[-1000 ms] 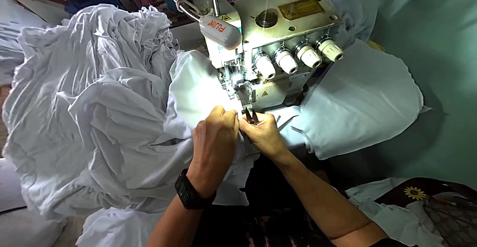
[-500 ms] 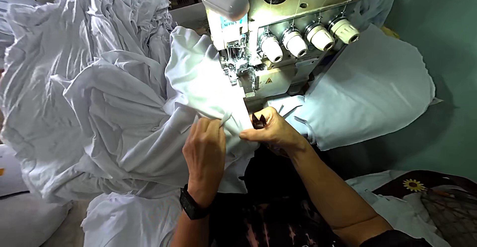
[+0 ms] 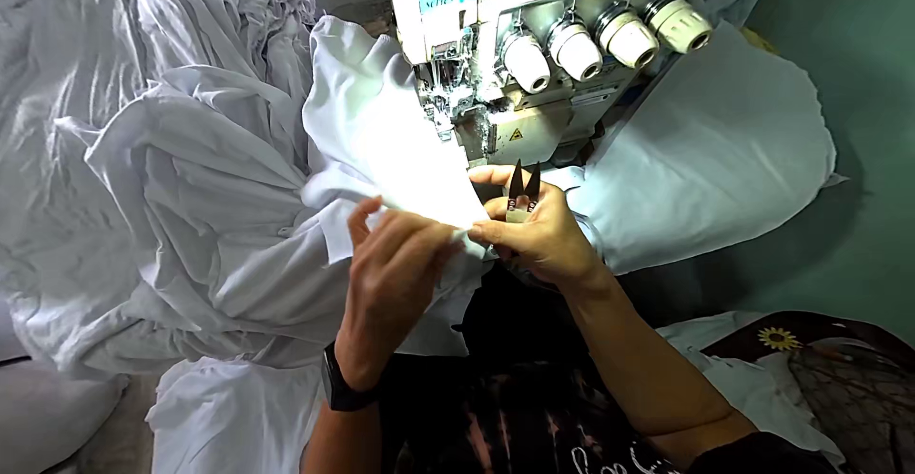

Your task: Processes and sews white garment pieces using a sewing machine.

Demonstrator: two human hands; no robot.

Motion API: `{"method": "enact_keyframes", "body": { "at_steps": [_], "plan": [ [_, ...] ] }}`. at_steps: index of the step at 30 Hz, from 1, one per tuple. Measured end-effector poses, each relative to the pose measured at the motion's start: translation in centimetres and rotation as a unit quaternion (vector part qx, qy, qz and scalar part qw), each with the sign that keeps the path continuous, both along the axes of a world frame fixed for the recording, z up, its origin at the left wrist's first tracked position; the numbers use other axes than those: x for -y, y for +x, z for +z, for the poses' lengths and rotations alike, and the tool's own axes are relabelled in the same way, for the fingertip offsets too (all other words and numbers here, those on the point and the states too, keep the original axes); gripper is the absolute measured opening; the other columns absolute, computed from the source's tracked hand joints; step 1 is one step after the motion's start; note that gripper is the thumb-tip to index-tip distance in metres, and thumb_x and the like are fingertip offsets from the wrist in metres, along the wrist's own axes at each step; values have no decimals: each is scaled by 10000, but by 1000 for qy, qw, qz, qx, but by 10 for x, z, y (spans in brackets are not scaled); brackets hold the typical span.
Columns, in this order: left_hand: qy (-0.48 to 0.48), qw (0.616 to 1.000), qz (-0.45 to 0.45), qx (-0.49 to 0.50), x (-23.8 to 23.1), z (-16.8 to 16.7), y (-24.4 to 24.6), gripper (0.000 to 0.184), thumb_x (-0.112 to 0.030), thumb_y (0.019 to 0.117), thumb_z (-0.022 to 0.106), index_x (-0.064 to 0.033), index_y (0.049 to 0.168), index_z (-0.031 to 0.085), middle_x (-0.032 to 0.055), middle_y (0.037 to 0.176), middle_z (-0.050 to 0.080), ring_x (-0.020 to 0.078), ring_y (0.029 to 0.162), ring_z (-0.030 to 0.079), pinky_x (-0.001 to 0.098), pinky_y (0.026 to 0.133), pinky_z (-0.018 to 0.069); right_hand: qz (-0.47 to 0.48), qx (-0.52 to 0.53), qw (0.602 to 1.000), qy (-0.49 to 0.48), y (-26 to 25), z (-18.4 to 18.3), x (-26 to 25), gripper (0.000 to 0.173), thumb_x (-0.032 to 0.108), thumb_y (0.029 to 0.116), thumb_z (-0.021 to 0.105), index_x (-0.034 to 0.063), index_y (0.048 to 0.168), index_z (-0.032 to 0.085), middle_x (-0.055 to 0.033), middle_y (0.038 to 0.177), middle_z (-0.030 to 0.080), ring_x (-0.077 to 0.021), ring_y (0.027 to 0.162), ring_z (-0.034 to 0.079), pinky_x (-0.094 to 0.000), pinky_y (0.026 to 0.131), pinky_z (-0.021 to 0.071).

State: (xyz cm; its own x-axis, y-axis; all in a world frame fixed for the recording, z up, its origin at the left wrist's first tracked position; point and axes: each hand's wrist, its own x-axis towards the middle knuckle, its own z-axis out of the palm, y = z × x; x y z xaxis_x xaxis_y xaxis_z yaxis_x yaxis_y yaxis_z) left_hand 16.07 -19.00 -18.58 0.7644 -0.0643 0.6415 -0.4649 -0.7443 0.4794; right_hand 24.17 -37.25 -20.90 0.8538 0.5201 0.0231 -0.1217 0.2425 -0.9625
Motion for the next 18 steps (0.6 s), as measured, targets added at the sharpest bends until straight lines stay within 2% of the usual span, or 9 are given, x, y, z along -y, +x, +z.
{"method": "enact_keyframes", "body": {
  "at_steps": [3, 5, 7, 15, 17, 18],
  "plan": [
    [8, 1000, -9, -11, 6, -12, -4, 147, -113, 988, 655, -26, 906, 740, 92, 870, 681, 163, 896, 635, 396, 1025, 378, -17, 85, 996, -34, -7, -1, 4, 593, -83, 794, 752, 16, 1348, 566, 64, 635, 617, 17, 516, 549, -119, 494, 477],
    [-15, 1000, -1, 2, 11, -18, -7, 128, -100, 987, 659, -25, 924, 742, 85, 892, 669, 155, 925, 608, 332, 955, 403, -7, 129, 990, -58, -11, -1, 7, 639, -64, 811, 750, 3, 1406, 525, 56, 693, 656, 18, 565, 590, -120, 544, 517],
    [-28, 999, 9, 17, 18, -21, -11, 110, -94, 984, 665, -35, 934, 743, 72, 879, 666, 141, 917, 605, 301, 920, 423, 5, 157, 985, -73, -15, 0, 9, 651, -42, 822, 746, -20, 1428, 509, 42, 717, 657, 25, 571, 571, -113, 551, 503],
    [48, 999, 13, 8, 22, -19, -17, 103, -53, 968, 665, -49, 939, 763, 73, 810, 670, 173, 842, 604, 379, 933, 369, 18, 227, 966, -118, -28, 2, 12, 645, -11, 859, 703, -86, 1450, 456, 19, 760, 684, 50, 592, 553, -93, 570, 481],
    [76, 997, 0, -4, 21, -15, -18, 122, -53, 972, 654, -49, 952, 775, 73, 794, 667, 186, 817, 601, 400, 931, 366, 23, 262, 957, -121, -27, 2, 13, 582, -50, 837, 646, -112, 1397, 498, 13, 725, 660, 51, 574, 523, -91, 550, 450],
    [81, 997, -1, -4, 21, -16, -18, 125, -71, 978, 653, -54, 948, 774, 70, 789, 665, 186, 814, 602, 406, 934, 365, 25, 294, 947, -128, -26, 1, 14, 492, -63, 811, 617, -123, 1298, 572, -7, 730, 658, 47, 572, 520, -90, 546, 449]
  ]
}}
